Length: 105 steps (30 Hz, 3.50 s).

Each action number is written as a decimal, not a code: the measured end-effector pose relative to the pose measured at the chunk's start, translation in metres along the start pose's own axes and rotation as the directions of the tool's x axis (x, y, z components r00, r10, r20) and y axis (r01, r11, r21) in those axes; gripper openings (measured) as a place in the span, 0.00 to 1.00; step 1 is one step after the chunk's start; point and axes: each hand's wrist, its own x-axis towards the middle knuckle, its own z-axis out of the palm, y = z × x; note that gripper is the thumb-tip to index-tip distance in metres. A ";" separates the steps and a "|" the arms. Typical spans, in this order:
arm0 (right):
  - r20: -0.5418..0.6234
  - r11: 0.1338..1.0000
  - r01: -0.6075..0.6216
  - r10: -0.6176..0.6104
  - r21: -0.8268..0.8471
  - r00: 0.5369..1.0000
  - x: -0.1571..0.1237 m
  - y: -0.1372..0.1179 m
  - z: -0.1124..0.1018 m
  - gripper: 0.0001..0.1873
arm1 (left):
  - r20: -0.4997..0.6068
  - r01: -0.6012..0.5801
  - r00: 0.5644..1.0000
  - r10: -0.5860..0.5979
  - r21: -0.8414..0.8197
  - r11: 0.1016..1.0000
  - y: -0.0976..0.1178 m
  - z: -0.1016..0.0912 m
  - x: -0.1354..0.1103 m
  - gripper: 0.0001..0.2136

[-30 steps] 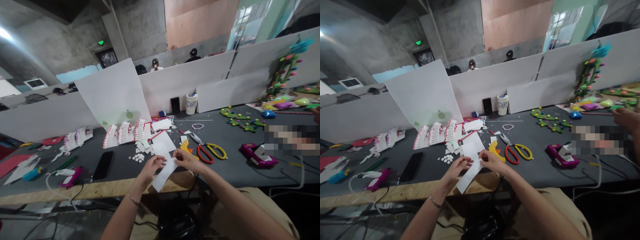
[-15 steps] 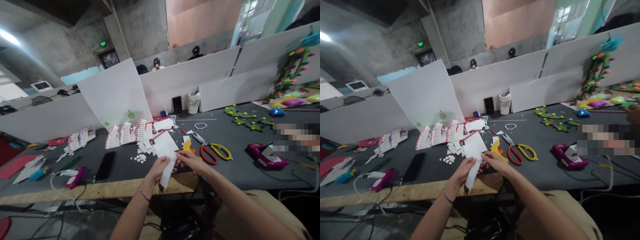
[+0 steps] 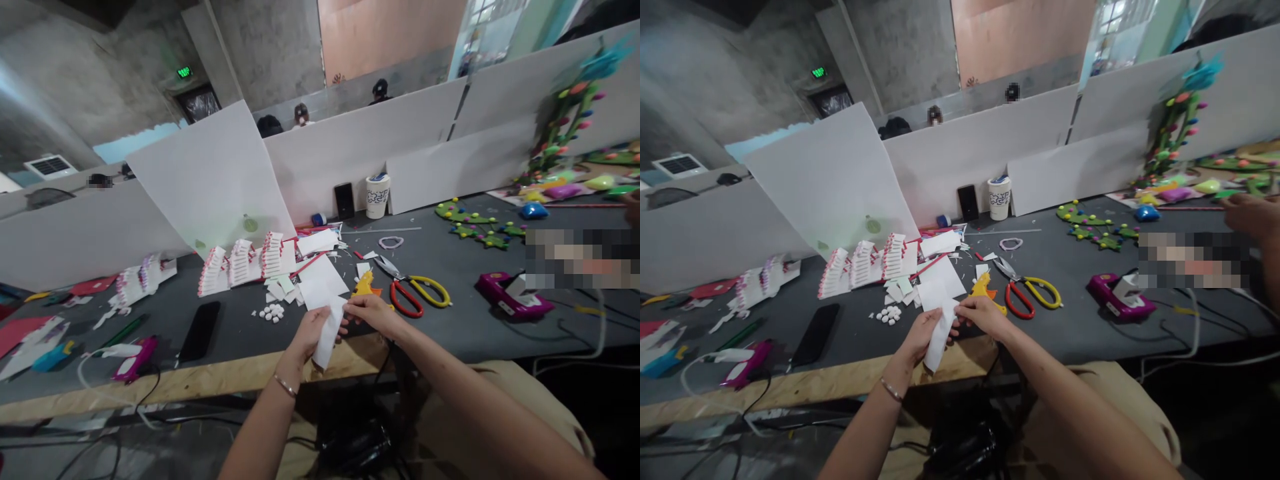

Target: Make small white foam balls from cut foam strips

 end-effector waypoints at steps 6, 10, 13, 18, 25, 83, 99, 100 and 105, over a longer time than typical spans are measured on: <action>0.015 1.000 0.018 -0.018 -0.023 1.000 -0.001 -0.003 -0.001 0.18 | -0.019 -0.059 0.998 0.059 0.012 0.998 0.000 0.002 0.000 0.28; 0.025 0.998 0.049 -0.048 -0.040 0.999 -0.003 -0.005 -0.002 0.18 | -0.028 -0.059 0.998 0.059 0.014 0.998 -0.001 0.003 0.000 0.27; 0.022 0.998 0.049 -0.048 -0.048 0.999 -0.003 -0.005 -0.002 0.17 | -0.025 -0.061 0.998 0.061 0.017 0.998 -0.001 0.003 0.000 0.27; -0.003 0.999 0.014 -0.014 -0.033 1.000 -0.002 -0.002 0.001 0.18 | -0.015 -0.075 0.997 0.076 0.034 0.997 0.000 0.003 0.000 0.25; -0.065 1.000 -0.031 0.031 0.000 0.997 0.001 0.001 0.005 0.20 | -0.034 -0.059 0.998 0.060 0.036 0.998 -0.002 0.004 0.001 0.25; -0.285 0.940 0.086 0.012 0.329 0.959 -0.009 -0.024 -0.006 0.26 | -0.323 -0.118 0.944 0.065 -0.147 0.982 -0.001 0.017 -0.032 0.22; 0.037 1.000 0.005 -0.004 -0.028 0.999 -0.025 0.007 0.049 0.14 | -0.650 -0.437 0.726 0.225 -0.183 0.881 -0.008 0.046 -0.016 0.24; 0.041 0.999 -0.007 0.008 -0.035 0.999 -0.025 0.007 0.048 0.14 | -0.652 -0.447 0.724 0.226 -0.194 0.873 -0.008 0.045 -0.016 0.24; 0.101 0.996 -0.044 0.051 -0.076 0.994 -0.030 0.002 0.046 0.12 | -0.698 -0.505 0.681 0.221 -0.229 0.832 0.002 0.029 -0.018 0.22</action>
